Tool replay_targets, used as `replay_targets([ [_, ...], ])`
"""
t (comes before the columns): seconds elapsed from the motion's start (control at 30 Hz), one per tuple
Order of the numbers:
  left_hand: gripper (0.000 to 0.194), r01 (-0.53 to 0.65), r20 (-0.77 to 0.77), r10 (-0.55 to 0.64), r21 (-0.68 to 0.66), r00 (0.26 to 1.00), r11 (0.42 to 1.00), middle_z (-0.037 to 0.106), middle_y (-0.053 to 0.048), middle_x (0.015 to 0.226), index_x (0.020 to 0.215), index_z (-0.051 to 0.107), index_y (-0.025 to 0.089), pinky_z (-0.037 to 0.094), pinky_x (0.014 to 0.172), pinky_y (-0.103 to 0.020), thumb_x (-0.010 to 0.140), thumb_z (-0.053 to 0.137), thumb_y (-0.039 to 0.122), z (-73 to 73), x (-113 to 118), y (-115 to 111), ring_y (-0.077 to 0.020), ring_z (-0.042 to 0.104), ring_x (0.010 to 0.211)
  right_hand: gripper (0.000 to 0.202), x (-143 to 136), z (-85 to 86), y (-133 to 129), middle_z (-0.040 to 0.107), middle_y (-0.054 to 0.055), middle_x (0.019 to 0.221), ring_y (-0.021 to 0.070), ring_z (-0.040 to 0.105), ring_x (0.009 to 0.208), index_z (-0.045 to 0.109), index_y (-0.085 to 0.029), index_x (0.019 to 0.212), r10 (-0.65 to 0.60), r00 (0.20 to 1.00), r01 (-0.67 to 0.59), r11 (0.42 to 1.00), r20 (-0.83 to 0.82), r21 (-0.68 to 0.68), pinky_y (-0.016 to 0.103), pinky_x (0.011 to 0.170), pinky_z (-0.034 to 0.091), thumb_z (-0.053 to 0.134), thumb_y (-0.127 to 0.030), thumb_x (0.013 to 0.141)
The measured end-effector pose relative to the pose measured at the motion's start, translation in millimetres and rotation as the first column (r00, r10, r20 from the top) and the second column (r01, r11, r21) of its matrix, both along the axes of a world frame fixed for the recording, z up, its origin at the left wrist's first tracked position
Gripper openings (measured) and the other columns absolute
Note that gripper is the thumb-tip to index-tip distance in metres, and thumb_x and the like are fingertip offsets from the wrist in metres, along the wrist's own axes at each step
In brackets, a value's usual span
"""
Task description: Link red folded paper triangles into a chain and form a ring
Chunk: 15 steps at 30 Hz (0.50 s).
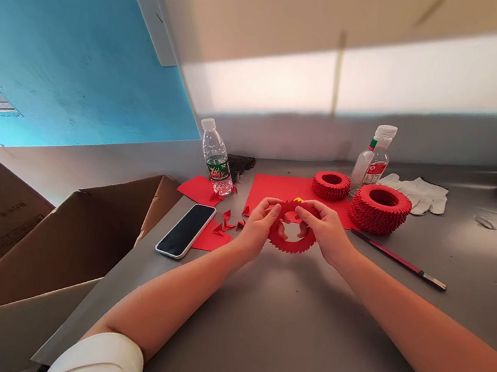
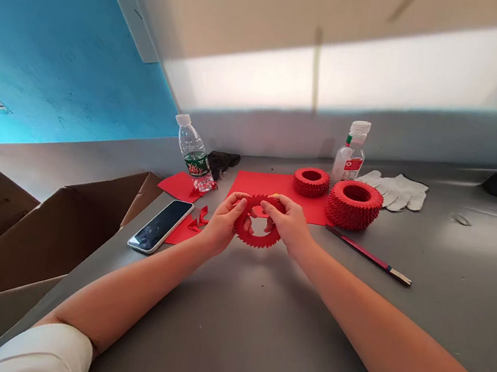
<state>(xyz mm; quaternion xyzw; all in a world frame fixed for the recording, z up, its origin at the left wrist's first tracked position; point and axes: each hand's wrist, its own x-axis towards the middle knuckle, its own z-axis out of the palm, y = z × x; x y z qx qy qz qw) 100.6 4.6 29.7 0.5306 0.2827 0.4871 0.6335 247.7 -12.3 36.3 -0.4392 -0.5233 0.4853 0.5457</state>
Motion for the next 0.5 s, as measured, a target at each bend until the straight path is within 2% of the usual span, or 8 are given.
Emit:
replay_targets([
  [0.1,0.022,-0.041,0.004,0.041,0.047,0.999,0.998,0.053,0.005,0.066,0.087,0.044,0.019,0.041,0.042,-0.019,0.080,0.054,0.038,-1.1,1.3,-1.0,-0.0032,0.040,0.039,0.024,-2.4,-0.1,-0.6,0.051,-0.004,0.058,0.0058,0.042,0.041,0.057,-0.019,0.084,0.005,0.999,-0.005,1.000,-0.031,0.013,0.020,0.039,0.038,0.059,-0.040,0.073],
  [0.27,0.020,-0.031,0.001,0.031,0.038,1.000,0.999,0.052,0.005,0.064,0.083,0.044,0.019,0.037,0.039,-0.016,0.081,0.053,0.036,0.1,3.0,-3.7,-0.0019,0.037,0.037,0.021,-5.2,-0.4,-2.9,0.036,-0.008,0.045,0.0052,0.032,0.036,0.055,-0.019,0.076,0.004,0.998,-0.004,1.000,-0.069,0.002,0.020,0.033,0.035,0.059,-0.039,0.073],
  [0.5,0.017,-0.014,-0.002,0.014,0.010,1.000,1.000,0.050,0.005,0.061,0.081,0.044,0.019,0.033,0.036,-0.016,0.082,0.052,0.034,-0.2,4.2,-6.4,-0.0011,0.032,0.035,0.021,-4.7,0.7,-4.3,0.032,-0.010,0.044,0.0041,0.029,0.035,0.049,-0.020,0.069,0.005,0.996,-0.009,0.999,-0.085,-0.045,0.019,0.032,0.031,0.061,-0.036,0.072],
])
